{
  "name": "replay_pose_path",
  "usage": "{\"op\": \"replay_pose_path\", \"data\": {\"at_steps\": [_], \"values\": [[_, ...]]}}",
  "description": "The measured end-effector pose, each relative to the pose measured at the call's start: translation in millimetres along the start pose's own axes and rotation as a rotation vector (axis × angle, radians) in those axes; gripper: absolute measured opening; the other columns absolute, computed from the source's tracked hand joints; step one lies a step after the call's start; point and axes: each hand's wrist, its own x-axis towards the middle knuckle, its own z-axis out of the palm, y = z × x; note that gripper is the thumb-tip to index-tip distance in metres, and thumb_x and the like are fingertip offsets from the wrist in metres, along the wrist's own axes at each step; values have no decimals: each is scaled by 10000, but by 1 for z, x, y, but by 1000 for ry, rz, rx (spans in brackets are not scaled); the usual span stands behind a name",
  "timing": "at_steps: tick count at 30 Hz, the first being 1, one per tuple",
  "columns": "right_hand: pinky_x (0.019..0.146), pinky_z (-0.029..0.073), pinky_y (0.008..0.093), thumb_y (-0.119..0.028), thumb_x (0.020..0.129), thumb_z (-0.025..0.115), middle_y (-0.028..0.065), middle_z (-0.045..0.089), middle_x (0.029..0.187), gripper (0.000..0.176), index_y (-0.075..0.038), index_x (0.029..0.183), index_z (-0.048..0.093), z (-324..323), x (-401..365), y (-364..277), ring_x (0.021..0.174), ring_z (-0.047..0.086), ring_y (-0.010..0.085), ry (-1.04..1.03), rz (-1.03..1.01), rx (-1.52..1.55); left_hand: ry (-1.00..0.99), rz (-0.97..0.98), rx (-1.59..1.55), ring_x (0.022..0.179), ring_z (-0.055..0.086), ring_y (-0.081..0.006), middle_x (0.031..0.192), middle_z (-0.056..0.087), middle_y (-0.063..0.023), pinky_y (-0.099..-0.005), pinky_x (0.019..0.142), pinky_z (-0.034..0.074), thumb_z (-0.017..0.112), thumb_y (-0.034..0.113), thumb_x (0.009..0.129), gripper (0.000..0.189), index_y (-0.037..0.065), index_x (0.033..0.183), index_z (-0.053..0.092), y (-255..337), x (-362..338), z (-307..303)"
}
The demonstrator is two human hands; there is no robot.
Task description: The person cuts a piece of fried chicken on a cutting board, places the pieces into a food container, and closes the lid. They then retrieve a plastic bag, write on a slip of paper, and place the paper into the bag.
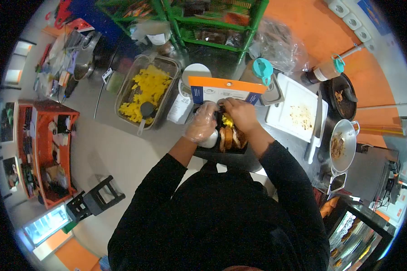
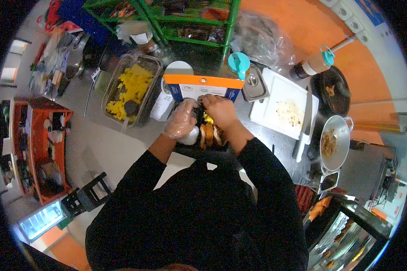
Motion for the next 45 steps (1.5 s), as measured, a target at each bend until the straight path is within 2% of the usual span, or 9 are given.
{"op": "replay_pose_path", "data": {"at_steps": [4, 7, 10, 16, 25, 31, 37, 43, 45], "values": [[705, 572, 366, -148, 853, 568, 52, 691, 1033, 252, -127, 1083, 668, -3, 0, 4, 859, 706, 249, 21, -17, 114, 124, 2, -26, 1089, 543, -424, 1143, 537, -210, -485, 945, 451, 591, 2, 824, 365, 29, 1173, 487, -7, 2, 3], [732, 571, 367, -142, 853, 572, 69, 699, 1055, 281, -126, 1115, 671, -1, 1, 10, 888, 705, 269, 27, -89, 143, 70, -23, -45, 1083, 553, -416, 1147, 537, -217, -481, 939, 458, 586, 35, 876, 364, 34, 1224, 478, -5, 3, 1], [743, 570, 366, -126, 843, 582, 79, 702, 1035, 295, -124, 1124, 670, -15, -3, 7, 894, 703, 279, 100, -5, 177, 112, 14, -4, 1085, 556, -407, 1136, 556, -204, -483, 939, 460, 577, 33, 885, 363, 38, 1241, 504, 1, 4, 1], [693, 575, 387, -109, 832, 588, 82, 686, 1001, 296, -109, 1118, 667, -33, -20, 3, 859, 701, 286, 96, 197, 166, 52, -4, 163, 1076, 573, -377, 1143, 591, -170, -459, 940, 473, 624, 78, 878, 302, 48, 1177, 598, 14, 8, 1], [644, 577, 372, -89, 808, 584, 74, 660, 991, 243, -84, 1041, 653, -23, -27, -6, 784, 700, 266, 18, 199, -77, 117, -120, 491, 957, 616, -342, 932, 680, -114, -484, 834, 471, 635, 160, 881, 141, 121, 1016, 642, 25, 14, 13], [646, 575, 387, -95, 825, 578, 84, 671, 983, 225, -105, 1037, 654, -21, -26, -7, 797, 702, 271, 42, 247, 25, 285, -320, 395, 927, 623, -340, 891, 688, -92, -489, 797, 444, 693, 250, 856, 162, 147, 961, 626, 26, 17, 31], [673, 563, 434, -117, 827, 640, 112, 681, 975, 208, -87, 1032, 654, -33, -34, -9, 813, 682, 340, 221, 276, 168, 259, -517, 319, 1067, 560, -321, 956, 701, -74, -506, 889, 343, 717, 282, 836, 216, 126, 952, 622, 33, 23, 38], [743, 554, 428, -129, 834, 654, 130, 687, 944, 169, -75, 990, 691, -50, -68, 11, 908, 662, 326, 9, 438, 166, 337, -553, 306, 1096, 554, -289, 953, 700, -55, -491, 902, 337, 701, 273, 852, 178, 141, 942, 621, 35, 28, 47], [743, 553, 423, -137, 840, 655, 128, 684, 934, 165, -77, 989, 694, -45, -76, 19, 913, 660, 317, -15, 422, 140, 387, -495, 381, 1014, 585, -292, 910, 682, -55, -482, 853, 389, 713, 285, 850, 187, 143, 931, 624, 33, 28, 50]]}}
